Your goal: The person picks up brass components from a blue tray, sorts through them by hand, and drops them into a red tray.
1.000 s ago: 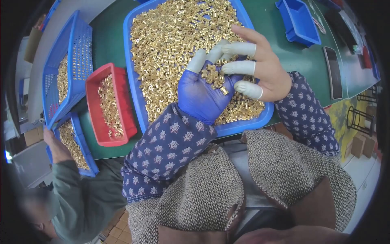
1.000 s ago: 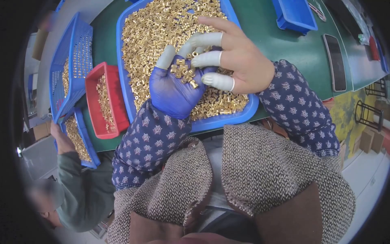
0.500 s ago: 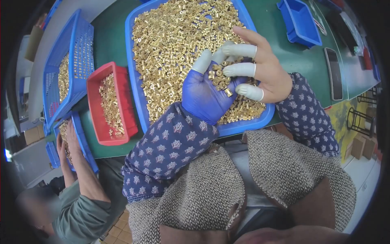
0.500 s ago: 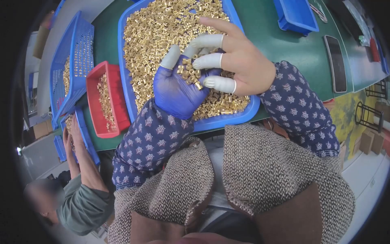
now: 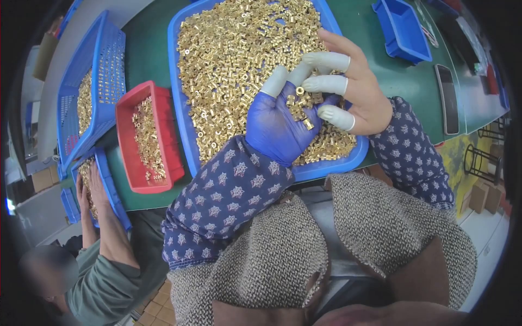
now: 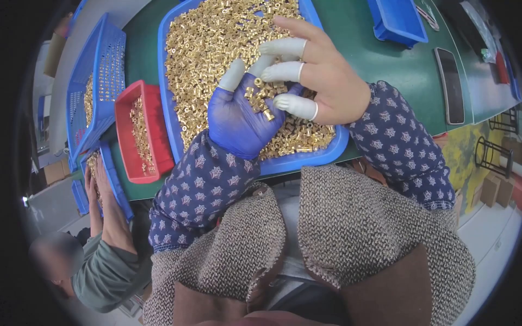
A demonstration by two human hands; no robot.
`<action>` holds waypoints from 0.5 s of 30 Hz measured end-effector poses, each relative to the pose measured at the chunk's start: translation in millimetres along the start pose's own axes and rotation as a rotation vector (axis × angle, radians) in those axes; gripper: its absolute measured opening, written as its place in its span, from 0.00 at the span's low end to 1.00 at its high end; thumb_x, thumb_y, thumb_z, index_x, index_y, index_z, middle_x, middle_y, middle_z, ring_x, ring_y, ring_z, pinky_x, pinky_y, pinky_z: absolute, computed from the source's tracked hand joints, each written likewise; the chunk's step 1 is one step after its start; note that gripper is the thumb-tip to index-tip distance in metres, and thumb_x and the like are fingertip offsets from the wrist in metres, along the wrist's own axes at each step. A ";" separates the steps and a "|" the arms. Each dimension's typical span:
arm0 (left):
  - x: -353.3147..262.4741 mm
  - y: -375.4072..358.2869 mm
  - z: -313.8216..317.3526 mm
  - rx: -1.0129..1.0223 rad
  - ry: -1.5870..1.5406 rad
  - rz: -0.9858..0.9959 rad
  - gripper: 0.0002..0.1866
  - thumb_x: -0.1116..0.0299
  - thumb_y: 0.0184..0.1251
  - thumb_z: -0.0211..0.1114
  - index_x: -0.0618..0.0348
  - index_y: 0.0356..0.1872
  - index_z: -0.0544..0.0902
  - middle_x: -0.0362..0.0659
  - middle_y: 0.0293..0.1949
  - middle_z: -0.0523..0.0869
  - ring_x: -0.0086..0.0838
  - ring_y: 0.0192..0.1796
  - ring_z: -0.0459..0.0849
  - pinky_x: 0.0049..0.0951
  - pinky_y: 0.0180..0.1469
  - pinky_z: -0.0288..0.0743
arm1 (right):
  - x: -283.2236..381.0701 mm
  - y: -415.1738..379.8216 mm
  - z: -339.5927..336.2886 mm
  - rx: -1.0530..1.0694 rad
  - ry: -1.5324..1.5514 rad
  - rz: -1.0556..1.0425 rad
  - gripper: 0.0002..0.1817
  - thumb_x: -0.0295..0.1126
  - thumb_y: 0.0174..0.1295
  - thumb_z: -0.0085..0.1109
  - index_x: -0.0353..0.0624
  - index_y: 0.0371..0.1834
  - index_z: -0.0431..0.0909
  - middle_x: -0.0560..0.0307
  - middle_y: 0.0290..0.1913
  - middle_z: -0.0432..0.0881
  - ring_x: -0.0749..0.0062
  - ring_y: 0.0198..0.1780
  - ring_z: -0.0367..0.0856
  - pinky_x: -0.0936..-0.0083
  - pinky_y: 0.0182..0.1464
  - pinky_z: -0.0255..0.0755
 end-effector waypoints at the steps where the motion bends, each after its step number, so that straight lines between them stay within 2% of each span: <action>1: -0.6 1.5 0.6 0.131 0.014 -0.022 0.22 0.54 0.64 0.47 0.57 0.52 0.69 0.46 0.53 0.69 0.38 0.58 0.65 0.38 0.50 0.66 | 0.4 -0.1 -1.0 -0.019 0.005 -0.020 0.15 0.42 0.60 0.44 0.48 0.45 0.73 0.48 0.54 0.67 0.44 0.62 0.53 0.54 0.58 0.55; 2: -1.0 1.9 0.9 0.263 0.027 -0.044 0.20 0.55 0.64 0.47 0.59 0.50 0.70 0.46 0.53 0.69 0.36 0.59 0.65 0.36 0.52 0.65 | 0.8 -0.2 -2.1 -0.038 0.010 -0.040 0.15 0.42 0.60 0.44 0.48 0.44 0.73 0.48 0.54 0.67 0.44 0.62 0.53 0.55 0.58 0.56; 3: -0.9 2.1 1.9 0.203 0.062 -0.018 0.20 0.55 0.64 0.47 0.58 0.49 0.70 0.44 0.51 0.70 0.34 0.56 0.66 0.35 0.49 0.65 | 2.5 0.5 -2.0 -0.025 0.016 -0.044 0.15 0.43 0.60 0.44 0.48 0.44 0.73 0.48 0.54 0.67 0.44 0.62 0.53 0.55 0.58 0.56; 5: -4.4 1.8 -3.3 -0.041 0.200 0.087 0.17 0.56 0.64 0.48 0.56 0.46 0.72 0.36 0.42 0.75 0.26 0.42 0.72 0.29 0.37 0.66 | 6.7 1.6 -0.5 0.029 0.040 -0.063 0.16 0.45 0.60 0.44 0.50 0.44 0.73 0.46 0.55 0.66 0.44 0.63 0.50 0.52 0.57 0.56; 8: -1.7 0.4 -1.9 -0.111 0.222 0.128 0.18 0.55 0.65 0.46 0.54 0.49 0.72 0.34 0.42 0.75 0.24 0.38 0.71 0.27 0.31 0.61 | 6.6 1.7 0.4 0.027 0.043 -0.050 0.14 0.44 0.59 0.46 0.50 0.42 0.74 0.49 0.54 0.68 0.40 0.60 0.54 0.48 0.57 0.54; 12: -3.5 -0.8 -3.0 -0.098 0.174 0.098 0.20 0.54 0.65 0.45 0.57 0.50 0.71 0.39 0.44 0.75 0.29 0.43 0.72 0.35 0.39 0.67 | 4.6 0.3 0.3 0.017 0.064 -0.039 0.15 0.44 0.60 0.44 0.49 0.44 0.73 0.48 0.53 0.68 0.42 0.61 0.53 0.49 0.58 0.54; 14: -2.5 -1.0 -4.9 0.006 0.037 0.022 0.18 0.54 0.63 0.49 0.54 0.47 0.73 0.43 0.46 0.74 0.37 0.49 0.72 0.46 0.44 0.69 | 4.2 1.3 0.3 0.009 0.088 -0.048 0.16 0.44 0.61 0.43 0.48 0.45 0.73 0.47 0.54 0.67 0.46 0.63 0.52 0.54 0.59 0.54; 15: -2.7 -0.8 -4.7 -0.020 0.073 0.034 0.18 0.54 0.63 0.48 0.53 0.46 0.74 0.42 0.45 0.74 0.35 0.48 0.72 0.44 0.43 0.69 | 5.0 0.9 1.6 0.021 0.077 -0.042 0.17 0.45 0.61 0.43 0.49 0.45 0.73 0.47 0.54 0.67 0.46 0.63 0.52 0.53 0.59 0.54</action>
Point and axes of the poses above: each hand's wrist, its own y-axis towards the middle knuckle, its own z-axis out of the palm, x = y × z, the point moved 6 cm from there along y, towards the middle knuckle
